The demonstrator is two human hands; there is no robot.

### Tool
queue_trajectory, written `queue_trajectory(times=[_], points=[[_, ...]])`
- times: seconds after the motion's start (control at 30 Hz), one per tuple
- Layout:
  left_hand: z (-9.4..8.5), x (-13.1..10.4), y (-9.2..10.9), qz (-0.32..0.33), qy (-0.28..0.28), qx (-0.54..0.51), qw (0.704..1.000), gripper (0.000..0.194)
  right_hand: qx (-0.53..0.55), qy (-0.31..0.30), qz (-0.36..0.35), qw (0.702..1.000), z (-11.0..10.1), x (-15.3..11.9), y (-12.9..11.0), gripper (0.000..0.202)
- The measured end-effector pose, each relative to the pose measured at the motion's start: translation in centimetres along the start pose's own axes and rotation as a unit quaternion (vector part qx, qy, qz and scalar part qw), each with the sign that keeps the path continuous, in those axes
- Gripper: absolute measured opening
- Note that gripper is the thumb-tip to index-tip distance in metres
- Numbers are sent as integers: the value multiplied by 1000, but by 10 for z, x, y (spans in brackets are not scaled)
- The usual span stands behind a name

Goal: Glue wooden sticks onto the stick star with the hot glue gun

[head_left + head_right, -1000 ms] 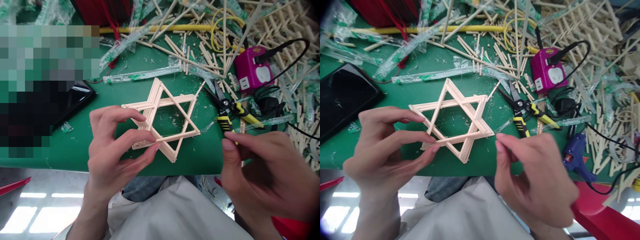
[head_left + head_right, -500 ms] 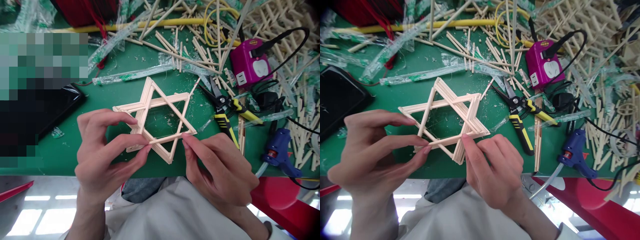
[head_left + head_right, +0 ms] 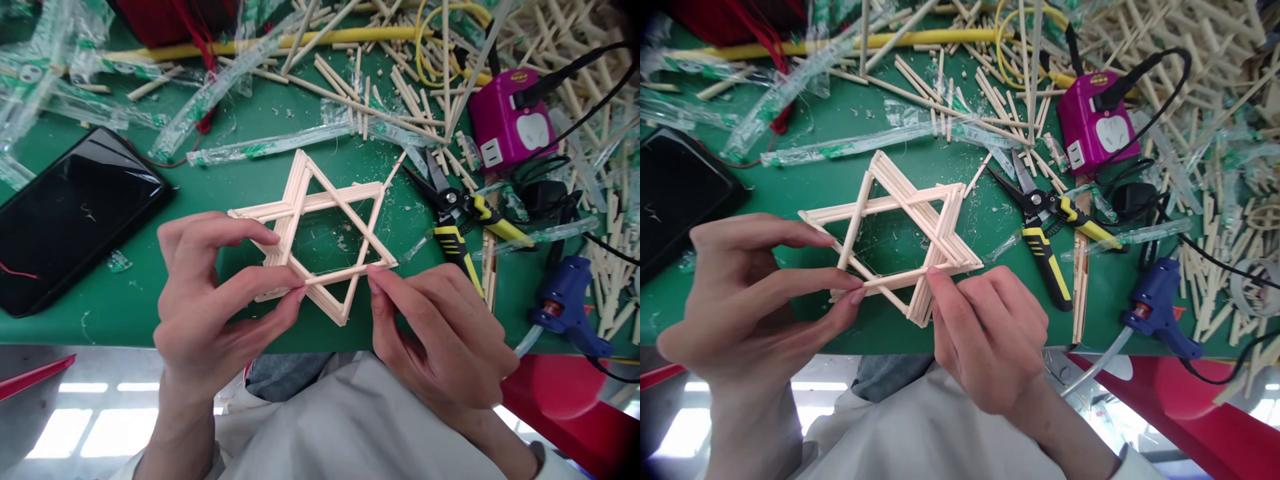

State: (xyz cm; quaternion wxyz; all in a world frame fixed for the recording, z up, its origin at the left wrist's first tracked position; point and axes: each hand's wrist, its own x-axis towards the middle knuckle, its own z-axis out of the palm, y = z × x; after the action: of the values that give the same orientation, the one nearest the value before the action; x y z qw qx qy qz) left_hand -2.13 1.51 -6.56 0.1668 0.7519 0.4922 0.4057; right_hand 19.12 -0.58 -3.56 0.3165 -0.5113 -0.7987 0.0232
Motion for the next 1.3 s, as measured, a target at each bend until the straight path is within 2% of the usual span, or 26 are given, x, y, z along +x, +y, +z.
queue_trajectory(times=[0.23,0.53,0.6,0.67,0.8,1.0,1.1,1.3], points=[[1,1,6,-39,6,6,999,20,-2,-11,-6,1000,-2,-3,-1,30],[2,-2,3,-31,11,-9,999,16,-2,-25,-6,1000,-2,-5,2,30],[4,-2,3,-31,11,-13,999,19,4,-19,1,1000,-2,-5,1,30],[4,-3,3,-26,21,-24,999,24,30,17,20,999,-2,-6,1,35],[4,-8,4,-34,66,-77,994,51,70,77,92,990,2,-8,7,45],[6,-23,14,-109,73,-95,987,46,106,60,109,987,14,-11,21,37],[9,-27,20,-126,79,-113,982,48,134,50,119,983,17,-13,20,33],[16,-25,29,-147,124,-139,971,42,145,78,131,978,20,-14,14,22]])
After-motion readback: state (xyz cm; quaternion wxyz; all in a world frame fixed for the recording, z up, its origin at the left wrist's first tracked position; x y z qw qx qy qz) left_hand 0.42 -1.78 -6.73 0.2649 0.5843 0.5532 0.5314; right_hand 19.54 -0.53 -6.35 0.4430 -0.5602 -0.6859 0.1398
